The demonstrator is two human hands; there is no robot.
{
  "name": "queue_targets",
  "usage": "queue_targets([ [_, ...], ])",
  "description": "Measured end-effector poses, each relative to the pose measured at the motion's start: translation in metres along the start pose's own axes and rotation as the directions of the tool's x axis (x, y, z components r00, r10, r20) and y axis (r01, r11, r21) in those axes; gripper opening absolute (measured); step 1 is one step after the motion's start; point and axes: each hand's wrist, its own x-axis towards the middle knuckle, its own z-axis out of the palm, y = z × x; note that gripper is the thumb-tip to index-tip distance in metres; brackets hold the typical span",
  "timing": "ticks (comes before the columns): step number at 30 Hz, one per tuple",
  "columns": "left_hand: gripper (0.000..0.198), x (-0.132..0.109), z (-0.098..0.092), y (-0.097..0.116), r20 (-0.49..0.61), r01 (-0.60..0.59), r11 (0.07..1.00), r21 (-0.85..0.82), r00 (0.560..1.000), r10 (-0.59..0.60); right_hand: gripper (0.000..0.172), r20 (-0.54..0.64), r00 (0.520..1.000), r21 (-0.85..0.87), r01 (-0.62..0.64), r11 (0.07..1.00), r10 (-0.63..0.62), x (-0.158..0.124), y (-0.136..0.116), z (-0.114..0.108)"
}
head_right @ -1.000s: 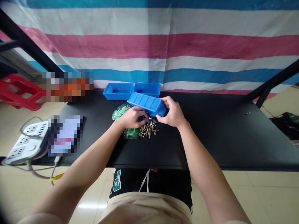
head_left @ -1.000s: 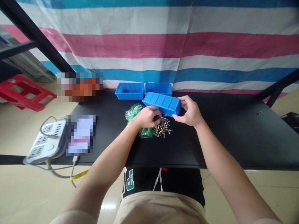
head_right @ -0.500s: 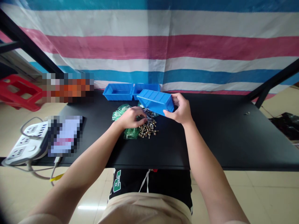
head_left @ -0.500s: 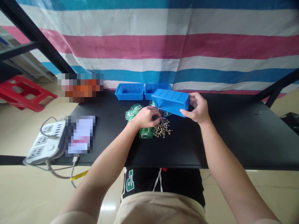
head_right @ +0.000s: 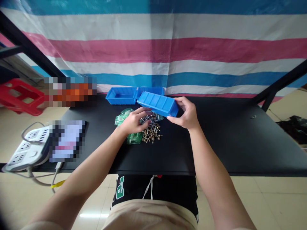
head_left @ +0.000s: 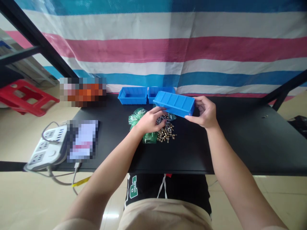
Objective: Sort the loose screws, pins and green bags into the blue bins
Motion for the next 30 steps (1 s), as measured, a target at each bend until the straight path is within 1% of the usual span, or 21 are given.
queue_targets([
  [4, 0.044, 0.000, 0.002, 0.002, 0.083, 0.030, 0.999, 0.036, 0.996, -0.033, 0.057, -0.021, 1.000, 0.037, -0.007, 0.999, 0.008, -0.002, 0.004, 0.002],
  [6, 0.047, -0.001, 0.003, 0.002, 0.114, 0.033, 0.998, 0.049, 0.993, -0.038, 0.057, -0.030, 1.000, 0.055, -0.006, 0.998, 0.007, -0.002, 0.005, 0.003],
  [8, 0.047, -0.001, 0.003, 0.001, 0.122, 0.018, 0.998, 0.059, 0.992, -0.025, 0.057, -0.044, 0.999, 0.078, -0.002, 0.997, 0.005, -0.003, 0.006, 0.004],
  [11, 0.043, 0.000, 0.003, 0.001, 0.096, -0.019, 0.997, 0.074, 0.995, 0.012, 0.056, -0.070, 0.997, 0.125, -0.005, 0.992, 0.014, -0.003, 0.008, 0.005],
  [14, 0.037, 0.001, 0.003, 0.000, 0.044, -0.050, 0.993, 0.106, 0.998, 0.046, 0.056, -0.099, 0.995, 0.156, -0.014, 0.988, 0.029, 0.000, 0.013, 0.007],
  [16, 0.033, 0.002, 0.002, 0.000, -0.003, -0.058, 0.990, 0.129, 0.998, 0.059, 0.057, -0.150, 0.988, 0.177, -0.017, 0.984, 0.044, 0.003, 0.020, 0.009],
  [18, 0.030, 0.002, 0.000, -0.001, -0.061, -0.043, 0.988, 0.147, 0.997, 0.053, 0.059, -0.235, 0.969, 0.205, -0.033, 0.978, 0.082, 0.008, 0.032, 0.010],
  [19, 0.029, 0.002, -0.001, -0.002, -0.093, -0.023, 0.988, 0.155, 0.995, 0.038, 0.058, -0.294, 0.949, 0.217, -0.046, 0.975, 0.110, 0.011, 0.039, 0.010],
  [21, 0.027, 0.002, -0.005, -0.004, -0.164, 0.032, 0.986, 0.166, 0.986, -0.004, 0.058, -0.404, 0.890, 0.267, -0.103, 0.958, 0.209, 0.015, 0.055, 0.009],
  [24, 0.024, 0.002, -0.013, -0.009, -0.268, 0.117, 0.979, 0.167, 0.961, -0.070, 0.055, -0.475, 0.789, 0.381, -0.214, 0.899, 0.389, 0.018, 0.074, 0.004],
  [25, 0.022, 0.002, -0.015, -0.011, -0.295, 0.142, 0.976, 0.167, 0.951, -0.088, 0.055, -0.488, 0.747, 0.433, -0.241, 0.868, 0.451, 0.018, 0.078, 0.002],
  [27, 0.019, 0.002, -0.017, -0.015, -0.335, 0.178, 0.969, 0.171, 0.936, -0.113, 0.053, -0.500, 0.648, 0.544, -0.280, 0.791, 0.574, 0.018, 0.082, -0.002],
  [29, 0.017, 0.002, -0.019, -0.018, -0.360, 0.195, 0.965, 0.177, 0.925, -0.121, 0.050, -0.483, 0.555, 0.631, -0.315, 0.709, 0.677, 0.017, 0.083, -0.004],
  [30, 0.016, 0.002, -0.019, -0.019, -0.366, 0.200, 0.963, 0.179, 0.922, -0.123, 0.048, -0.469, 0.515, 0.658, -0.338, 0.673, 0.717, 0.017, 0.083, -0.005],
])
